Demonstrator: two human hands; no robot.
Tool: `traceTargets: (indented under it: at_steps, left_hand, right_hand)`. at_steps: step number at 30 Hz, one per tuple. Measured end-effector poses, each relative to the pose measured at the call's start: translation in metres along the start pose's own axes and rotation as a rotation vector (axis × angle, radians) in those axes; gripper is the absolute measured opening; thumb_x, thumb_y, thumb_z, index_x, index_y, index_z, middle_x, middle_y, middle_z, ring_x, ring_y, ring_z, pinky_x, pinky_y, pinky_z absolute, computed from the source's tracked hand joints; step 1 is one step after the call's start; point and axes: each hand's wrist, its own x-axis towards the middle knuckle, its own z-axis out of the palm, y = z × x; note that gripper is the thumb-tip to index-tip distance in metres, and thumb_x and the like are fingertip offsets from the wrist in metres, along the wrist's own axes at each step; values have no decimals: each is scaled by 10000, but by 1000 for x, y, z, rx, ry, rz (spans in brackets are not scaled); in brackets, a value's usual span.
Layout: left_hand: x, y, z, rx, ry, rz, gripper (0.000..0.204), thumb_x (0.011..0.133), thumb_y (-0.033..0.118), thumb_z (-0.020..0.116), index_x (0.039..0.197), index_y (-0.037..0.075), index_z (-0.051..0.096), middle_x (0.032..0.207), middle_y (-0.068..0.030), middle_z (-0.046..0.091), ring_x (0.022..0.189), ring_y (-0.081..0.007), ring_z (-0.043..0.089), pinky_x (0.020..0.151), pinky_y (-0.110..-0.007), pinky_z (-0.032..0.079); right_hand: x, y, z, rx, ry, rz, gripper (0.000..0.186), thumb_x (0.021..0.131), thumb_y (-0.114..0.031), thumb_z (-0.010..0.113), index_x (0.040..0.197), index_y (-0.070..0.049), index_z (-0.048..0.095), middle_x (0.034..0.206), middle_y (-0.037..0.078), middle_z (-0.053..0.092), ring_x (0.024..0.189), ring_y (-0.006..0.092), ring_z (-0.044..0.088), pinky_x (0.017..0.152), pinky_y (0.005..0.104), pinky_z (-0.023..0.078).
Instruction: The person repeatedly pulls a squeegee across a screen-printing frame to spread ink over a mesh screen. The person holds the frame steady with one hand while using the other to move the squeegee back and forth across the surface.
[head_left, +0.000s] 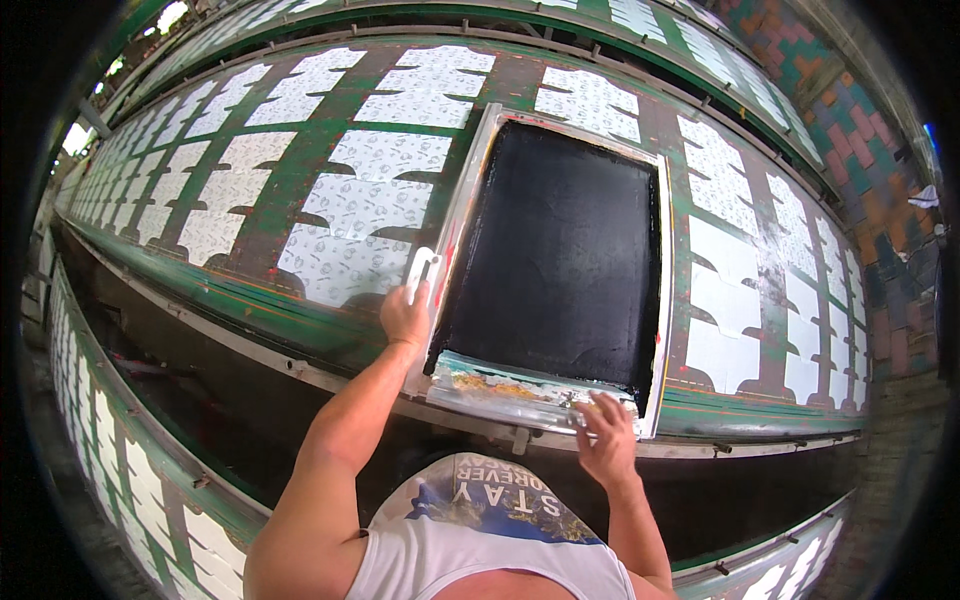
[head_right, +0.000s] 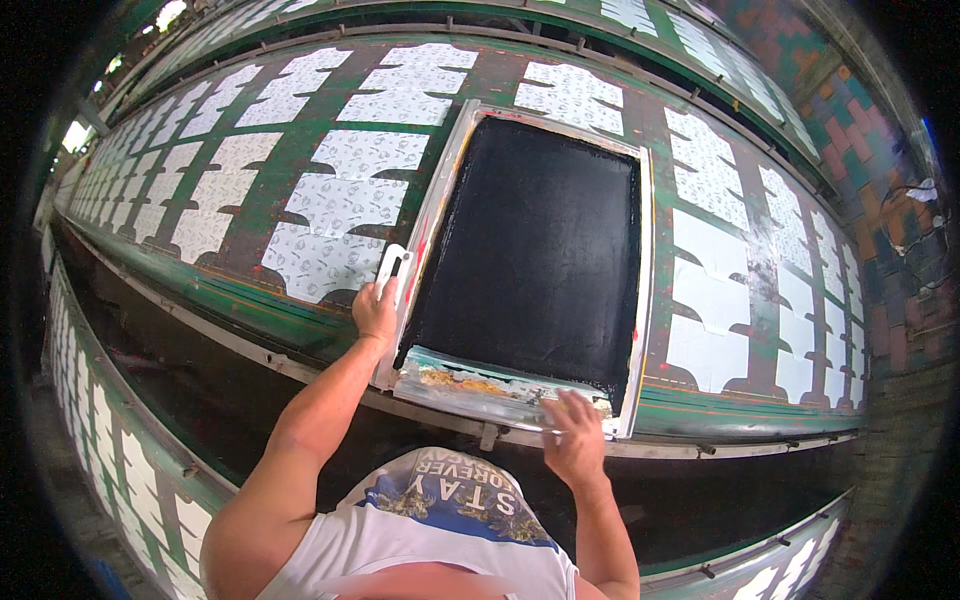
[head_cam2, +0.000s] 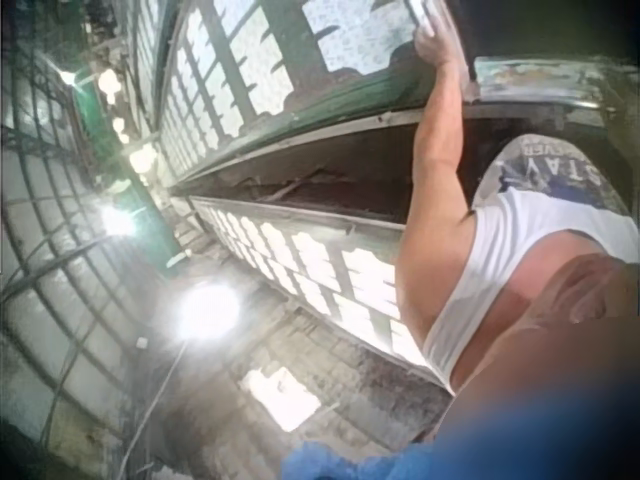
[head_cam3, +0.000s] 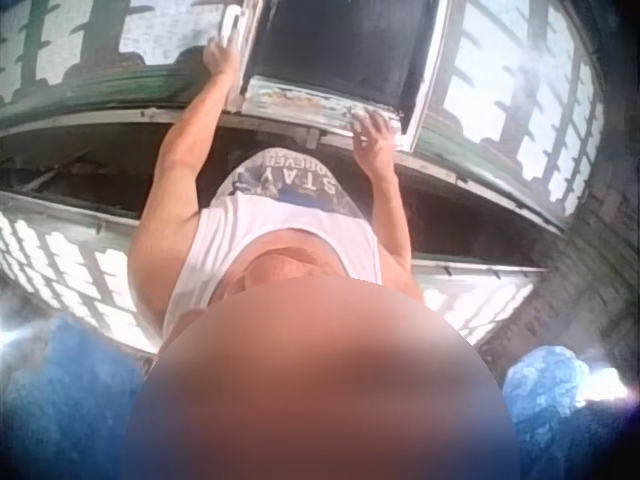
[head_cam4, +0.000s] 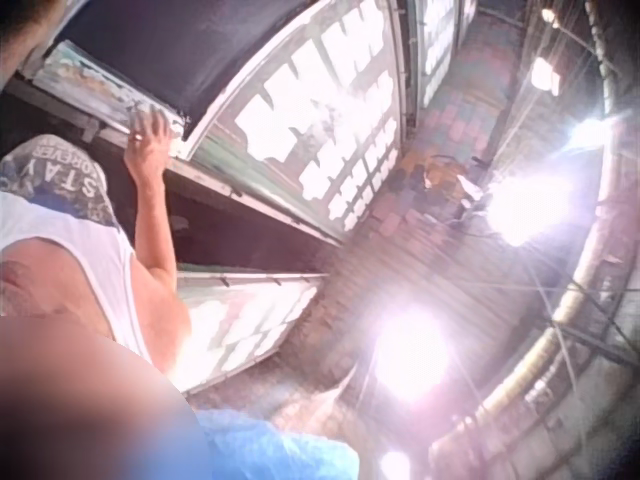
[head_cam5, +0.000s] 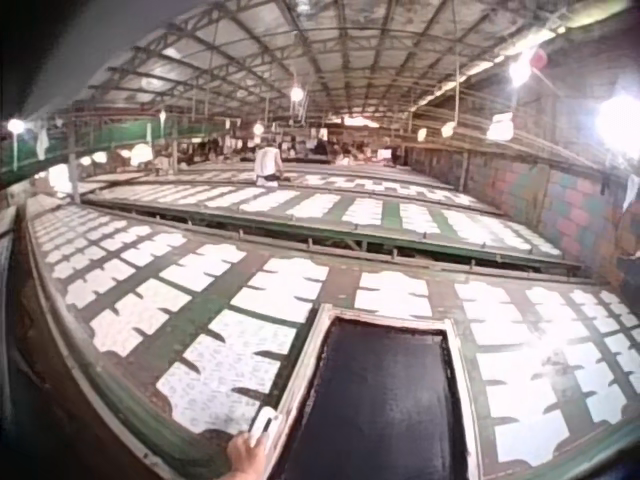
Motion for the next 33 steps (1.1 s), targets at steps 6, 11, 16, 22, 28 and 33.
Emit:
traceTargets:
  at_steps: [6,11,16,22,28,33]
  left_hand:
    - [-5,8,-1,4,58,43,445,985,456,764,948,17,699,979,-229,714,940,-474,701,846,-563,536]
    - [4,11,-13,-28,-84,70,357,976,347,771,1118,27,704,1038,-212,760,1015,-433,743,905,-516,568]
    - [52,38,-27,81,-389,135,453,941,328,737,1298,60,661,1130,-208,795,1085,-436,762,946,-544,587]
    - [100,59,2,236,-472,142,312,1021,297,722,1234,69,717,1169,-222,800,1136,-450,751,969,-530,585]
    - [99,36,19,257,-416,171,229,1088,262,662,1210,81,729,1165,-185,799,1129,-404,760,982,-493,584]
    - [100,34,13,204,-394,275,195,1077,219,675,1151,45,721,1087,-194,799,1044,-414,766,927,-495,573]
  right_hand:
    - [2,-27,19,-110,-99,-107,539,849,-92,827,1379,-131,735,1465,135,681,1392,405,622,1111,561,507]
    - [3,-31,27,-196,-87,-78,546,816,-88,839,1351,-125,737,1413,115,685,1334,370,629,1104,531,494]
    - [17,-31,15,-271,-204,-132,482,889,-142,809,1369,-144,756,1359,65,731,1240,314,690,1083,484,519]
    - [61,-35,-5,-225,-175,-187,549,897,-41,743,1441,-95,688,1310,107,751,1206,335,709,1021,495,543]
    - [105,-18,-6,-223,-223,-225,546,892,-94,792,1428,-145,697,1127,62,763,993,288,746,865,441,578]
    - [131,6,-25,-53,-295,-147,425,909,-150,861,1322,-138,761,1140,83,817,1043,310,799,858,451,642]
